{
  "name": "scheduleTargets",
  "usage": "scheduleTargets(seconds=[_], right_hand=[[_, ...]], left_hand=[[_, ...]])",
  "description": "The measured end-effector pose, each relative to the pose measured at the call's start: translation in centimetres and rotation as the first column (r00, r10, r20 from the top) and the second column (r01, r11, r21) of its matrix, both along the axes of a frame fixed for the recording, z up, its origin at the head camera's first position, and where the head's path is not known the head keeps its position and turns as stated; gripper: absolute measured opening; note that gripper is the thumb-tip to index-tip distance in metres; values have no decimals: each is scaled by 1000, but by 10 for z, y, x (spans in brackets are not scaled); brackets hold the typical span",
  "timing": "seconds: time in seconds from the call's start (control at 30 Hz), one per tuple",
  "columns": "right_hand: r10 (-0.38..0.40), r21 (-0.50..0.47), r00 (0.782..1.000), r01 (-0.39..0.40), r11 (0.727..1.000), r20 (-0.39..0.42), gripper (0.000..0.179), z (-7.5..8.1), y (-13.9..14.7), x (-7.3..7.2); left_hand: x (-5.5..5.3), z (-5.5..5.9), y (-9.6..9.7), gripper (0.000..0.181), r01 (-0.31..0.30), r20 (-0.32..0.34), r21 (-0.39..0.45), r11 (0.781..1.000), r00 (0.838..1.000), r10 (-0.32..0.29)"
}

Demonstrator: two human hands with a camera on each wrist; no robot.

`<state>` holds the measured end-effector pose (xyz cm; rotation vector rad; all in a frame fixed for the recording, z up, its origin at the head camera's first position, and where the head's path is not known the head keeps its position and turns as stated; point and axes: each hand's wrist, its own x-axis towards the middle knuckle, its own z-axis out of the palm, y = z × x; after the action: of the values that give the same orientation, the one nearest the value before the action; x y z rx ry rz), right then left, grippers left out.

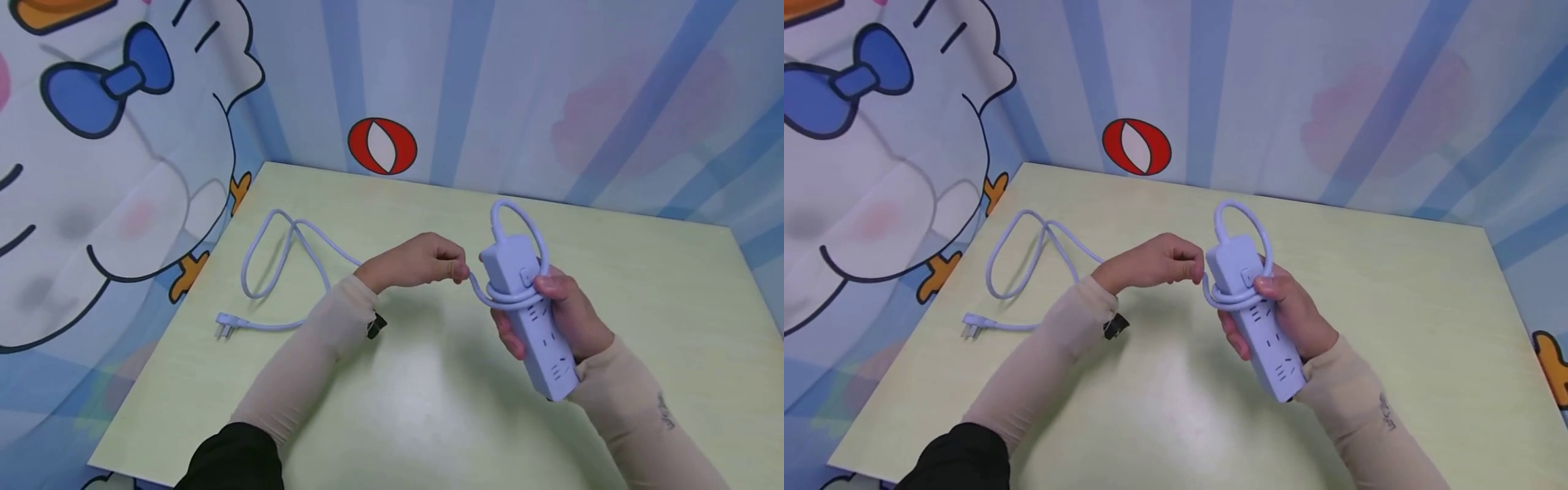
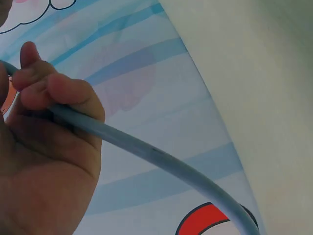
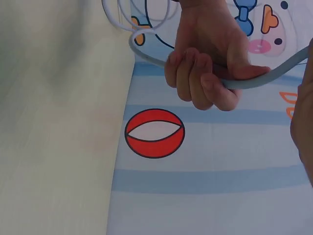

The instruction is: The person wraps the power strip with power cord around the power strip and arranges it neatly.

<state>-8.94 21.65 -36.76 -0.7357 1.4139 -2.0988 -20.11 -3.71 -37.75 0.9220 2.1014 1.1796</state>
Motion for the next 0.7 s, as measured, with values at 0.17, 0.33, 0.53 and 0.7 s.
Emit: scheduleTargets(seconds=[0.17,0.33,0.53,0.7], right_hand=[[63,97,997,-59,994,-36,42,-5,-10,-1],[133,201,991,-126,971,-22,28,-16,-25,4],[146,390,989,-137,911,6,25,-30,-41,12],[131,473,988,-76,878,-84,30,-28,-45,6]], left_hand=[[0,-4,6,19,-21,-67,-78,997,998,15],[-1,-9,12,3,10,-300,-236,972,950,-82],[5,8,17,19,-30,-517,-469,883,820,-247],[3,26,13,39,-83,-705,-501,862,617,-350]])
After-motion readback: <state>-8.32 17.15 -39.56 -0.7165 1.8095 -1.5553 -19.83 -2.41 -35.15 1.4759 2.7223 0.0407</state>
